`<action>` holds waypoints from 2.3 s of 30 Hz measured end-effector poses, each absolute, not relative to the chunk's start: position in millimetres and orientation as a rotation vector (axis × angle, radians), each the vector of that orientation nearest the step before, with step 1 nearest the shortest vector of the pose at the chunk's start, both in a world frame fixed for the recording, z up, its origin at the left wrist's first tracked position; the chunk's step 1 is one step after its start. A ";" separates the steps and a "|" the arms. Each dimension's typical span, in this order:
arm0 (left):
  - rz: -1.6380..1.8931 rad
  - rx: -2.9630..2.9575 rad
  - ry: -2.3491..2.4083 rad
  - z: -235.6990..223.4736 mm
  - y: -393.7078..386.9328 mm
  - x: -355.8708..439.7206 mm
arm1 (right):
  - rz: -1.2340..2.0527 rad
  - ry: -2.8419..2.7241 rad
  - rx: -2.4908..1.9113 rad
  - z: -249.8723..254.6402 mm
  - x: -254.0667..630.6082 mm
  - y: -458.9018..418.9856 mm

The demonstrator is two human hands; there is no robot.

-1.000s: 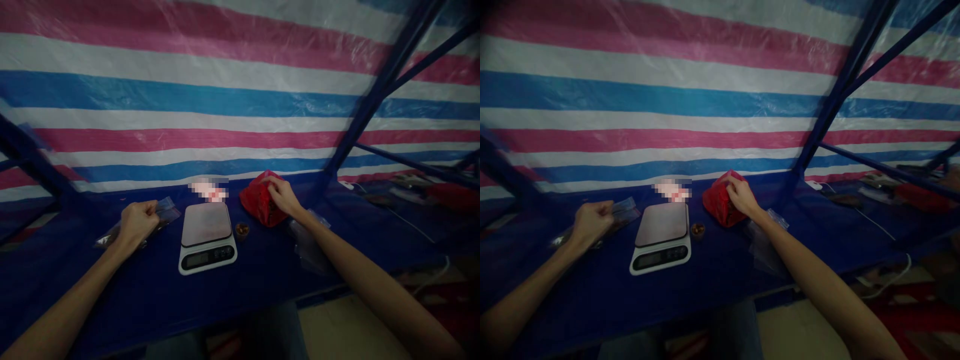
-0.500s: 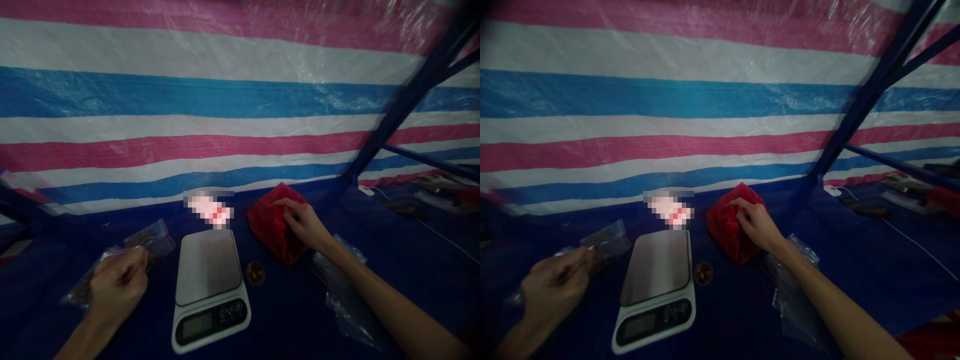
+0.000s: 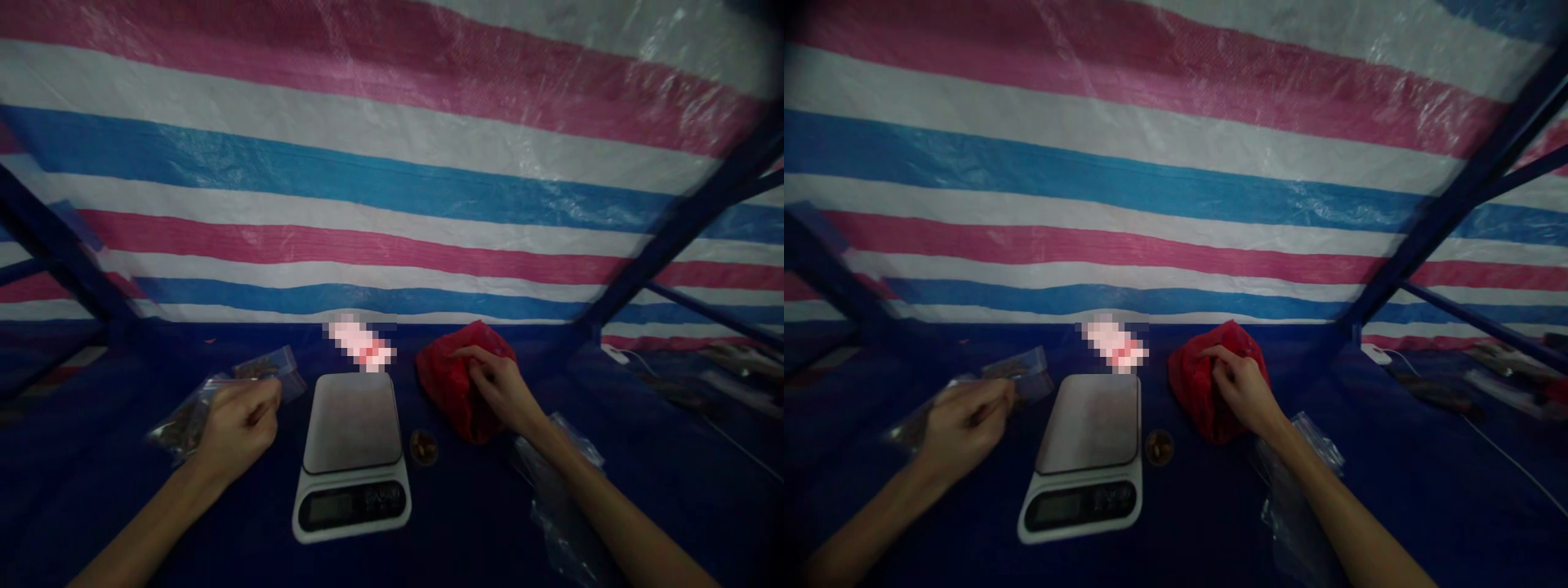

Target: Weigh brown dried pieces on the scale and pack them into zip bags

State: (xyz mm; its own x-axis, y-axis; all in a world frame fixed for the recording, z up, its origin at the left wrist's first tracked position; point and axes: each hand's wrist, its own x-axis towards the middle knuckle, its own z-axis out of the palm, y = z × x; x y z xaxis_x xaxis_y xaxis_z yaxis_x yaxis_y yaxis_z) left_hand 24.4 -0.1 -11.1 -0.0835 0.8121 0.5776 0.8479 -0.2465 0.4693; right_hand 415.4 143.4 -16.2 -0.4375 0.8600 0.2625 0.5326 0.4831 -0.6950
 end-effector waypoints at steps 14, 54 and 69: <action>-1.284 -2.081 -1.999 -15.5 9.6 10.0 | 0.619 -2.036 -1.164 -19.9 425.9 159.6; -1.153 -2.027 -1.977 -22.2 28.2 0.6 | 0.411 -2.072 -0.968 -28.5 415.9 165.1; -1.040 -1.972 -2.123 -19.7 26.7 -0.3 | 0.378 -2.058 -0.985 -22.2 419.5 161.9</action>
State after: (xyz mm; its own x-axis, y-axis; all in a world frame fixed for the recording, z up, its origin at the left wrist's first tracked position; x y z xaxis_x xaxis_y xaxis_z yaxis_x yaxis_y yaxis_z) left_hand -0.3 26.7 -19.7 -0.1781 0.8614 0.4757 0.9039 -0.0479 0.4251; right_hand 419.5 161.9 -22.2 -0.3719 0.7555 0.5394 0.5143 0.6514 -0.5579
